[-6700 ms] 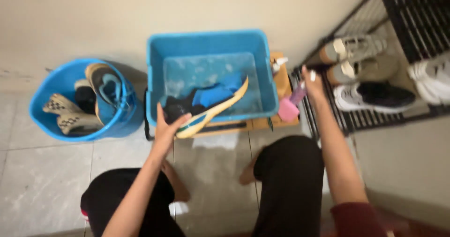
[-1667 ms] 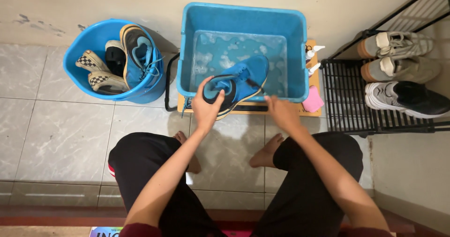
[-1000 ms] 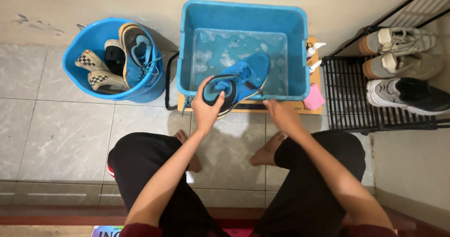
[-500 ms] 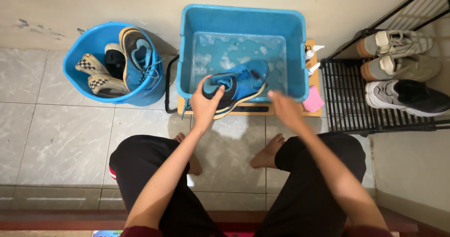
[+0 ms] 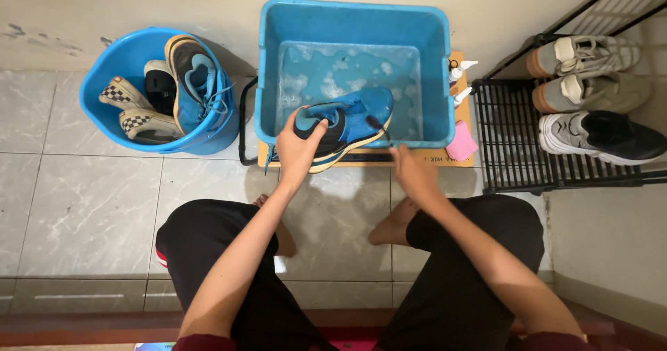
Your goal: Hand-washing a blue and black sneaker using a brush and soapy water in a plastic basin.
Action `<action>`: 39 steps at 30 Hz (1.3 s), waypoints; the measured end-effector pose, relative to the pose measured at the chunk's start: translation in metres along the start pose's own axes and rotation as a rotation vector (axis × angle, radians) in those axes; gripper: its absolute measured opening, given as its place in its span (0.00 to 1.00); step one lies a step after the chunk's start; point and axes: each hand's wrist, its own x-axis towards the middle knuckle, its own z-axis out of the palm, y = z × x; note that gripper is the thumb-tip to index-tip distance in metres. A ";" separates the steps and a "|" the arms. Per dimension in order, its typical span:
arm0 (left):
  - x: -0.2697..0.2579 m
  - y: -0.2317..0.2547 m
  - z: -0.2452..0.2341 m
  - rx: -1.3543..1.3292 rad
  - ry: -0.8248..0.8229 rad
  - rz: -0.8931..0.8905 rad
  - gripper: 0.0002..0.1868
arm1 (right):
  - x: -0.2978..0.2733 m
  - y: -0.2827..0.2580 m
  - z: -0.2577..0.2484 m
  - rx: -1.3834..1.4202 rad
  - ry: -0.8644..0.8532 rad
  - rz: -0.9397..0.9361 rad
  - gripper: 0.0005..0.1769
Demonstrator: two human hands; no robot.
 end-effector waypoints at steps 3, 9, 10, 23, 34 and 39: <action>0.000 0.004 -0.002 0.036 -0.004 -0.016 0.33 | 0.018 0.004 -0.011 -0.215 0.120 -0.013 0.28; 0.005 -0.002 0.001 0.078 -0.001 -0.067 0.35 | 0.062 0.041 0.013 -0.460 0.336 -0.094 0.24; 0.006 -0.004 0.001 0.078 0.000 -0.069 0.35 | 0.068 0.049 0.017 -0.460 0.335 -0.096 0.24; 0.025 0.000 -0.002 0.122 -0.059 -0.105 0.36 | -0.002 -0.036 -0.056 0.103 -0.072 -0.257 0.22; 0.005 0.014 -0.008 0.008 -0.071 0.010 0.31 | 0.071 0.037 -0.026 -0.491 0.114 -0.091 0.30; 0.006 0.006 -0.008 0.012 -0.062 0.005 0.31 | 0.102 0.056 -0.004 -0.496 0.193 -0.043 0.29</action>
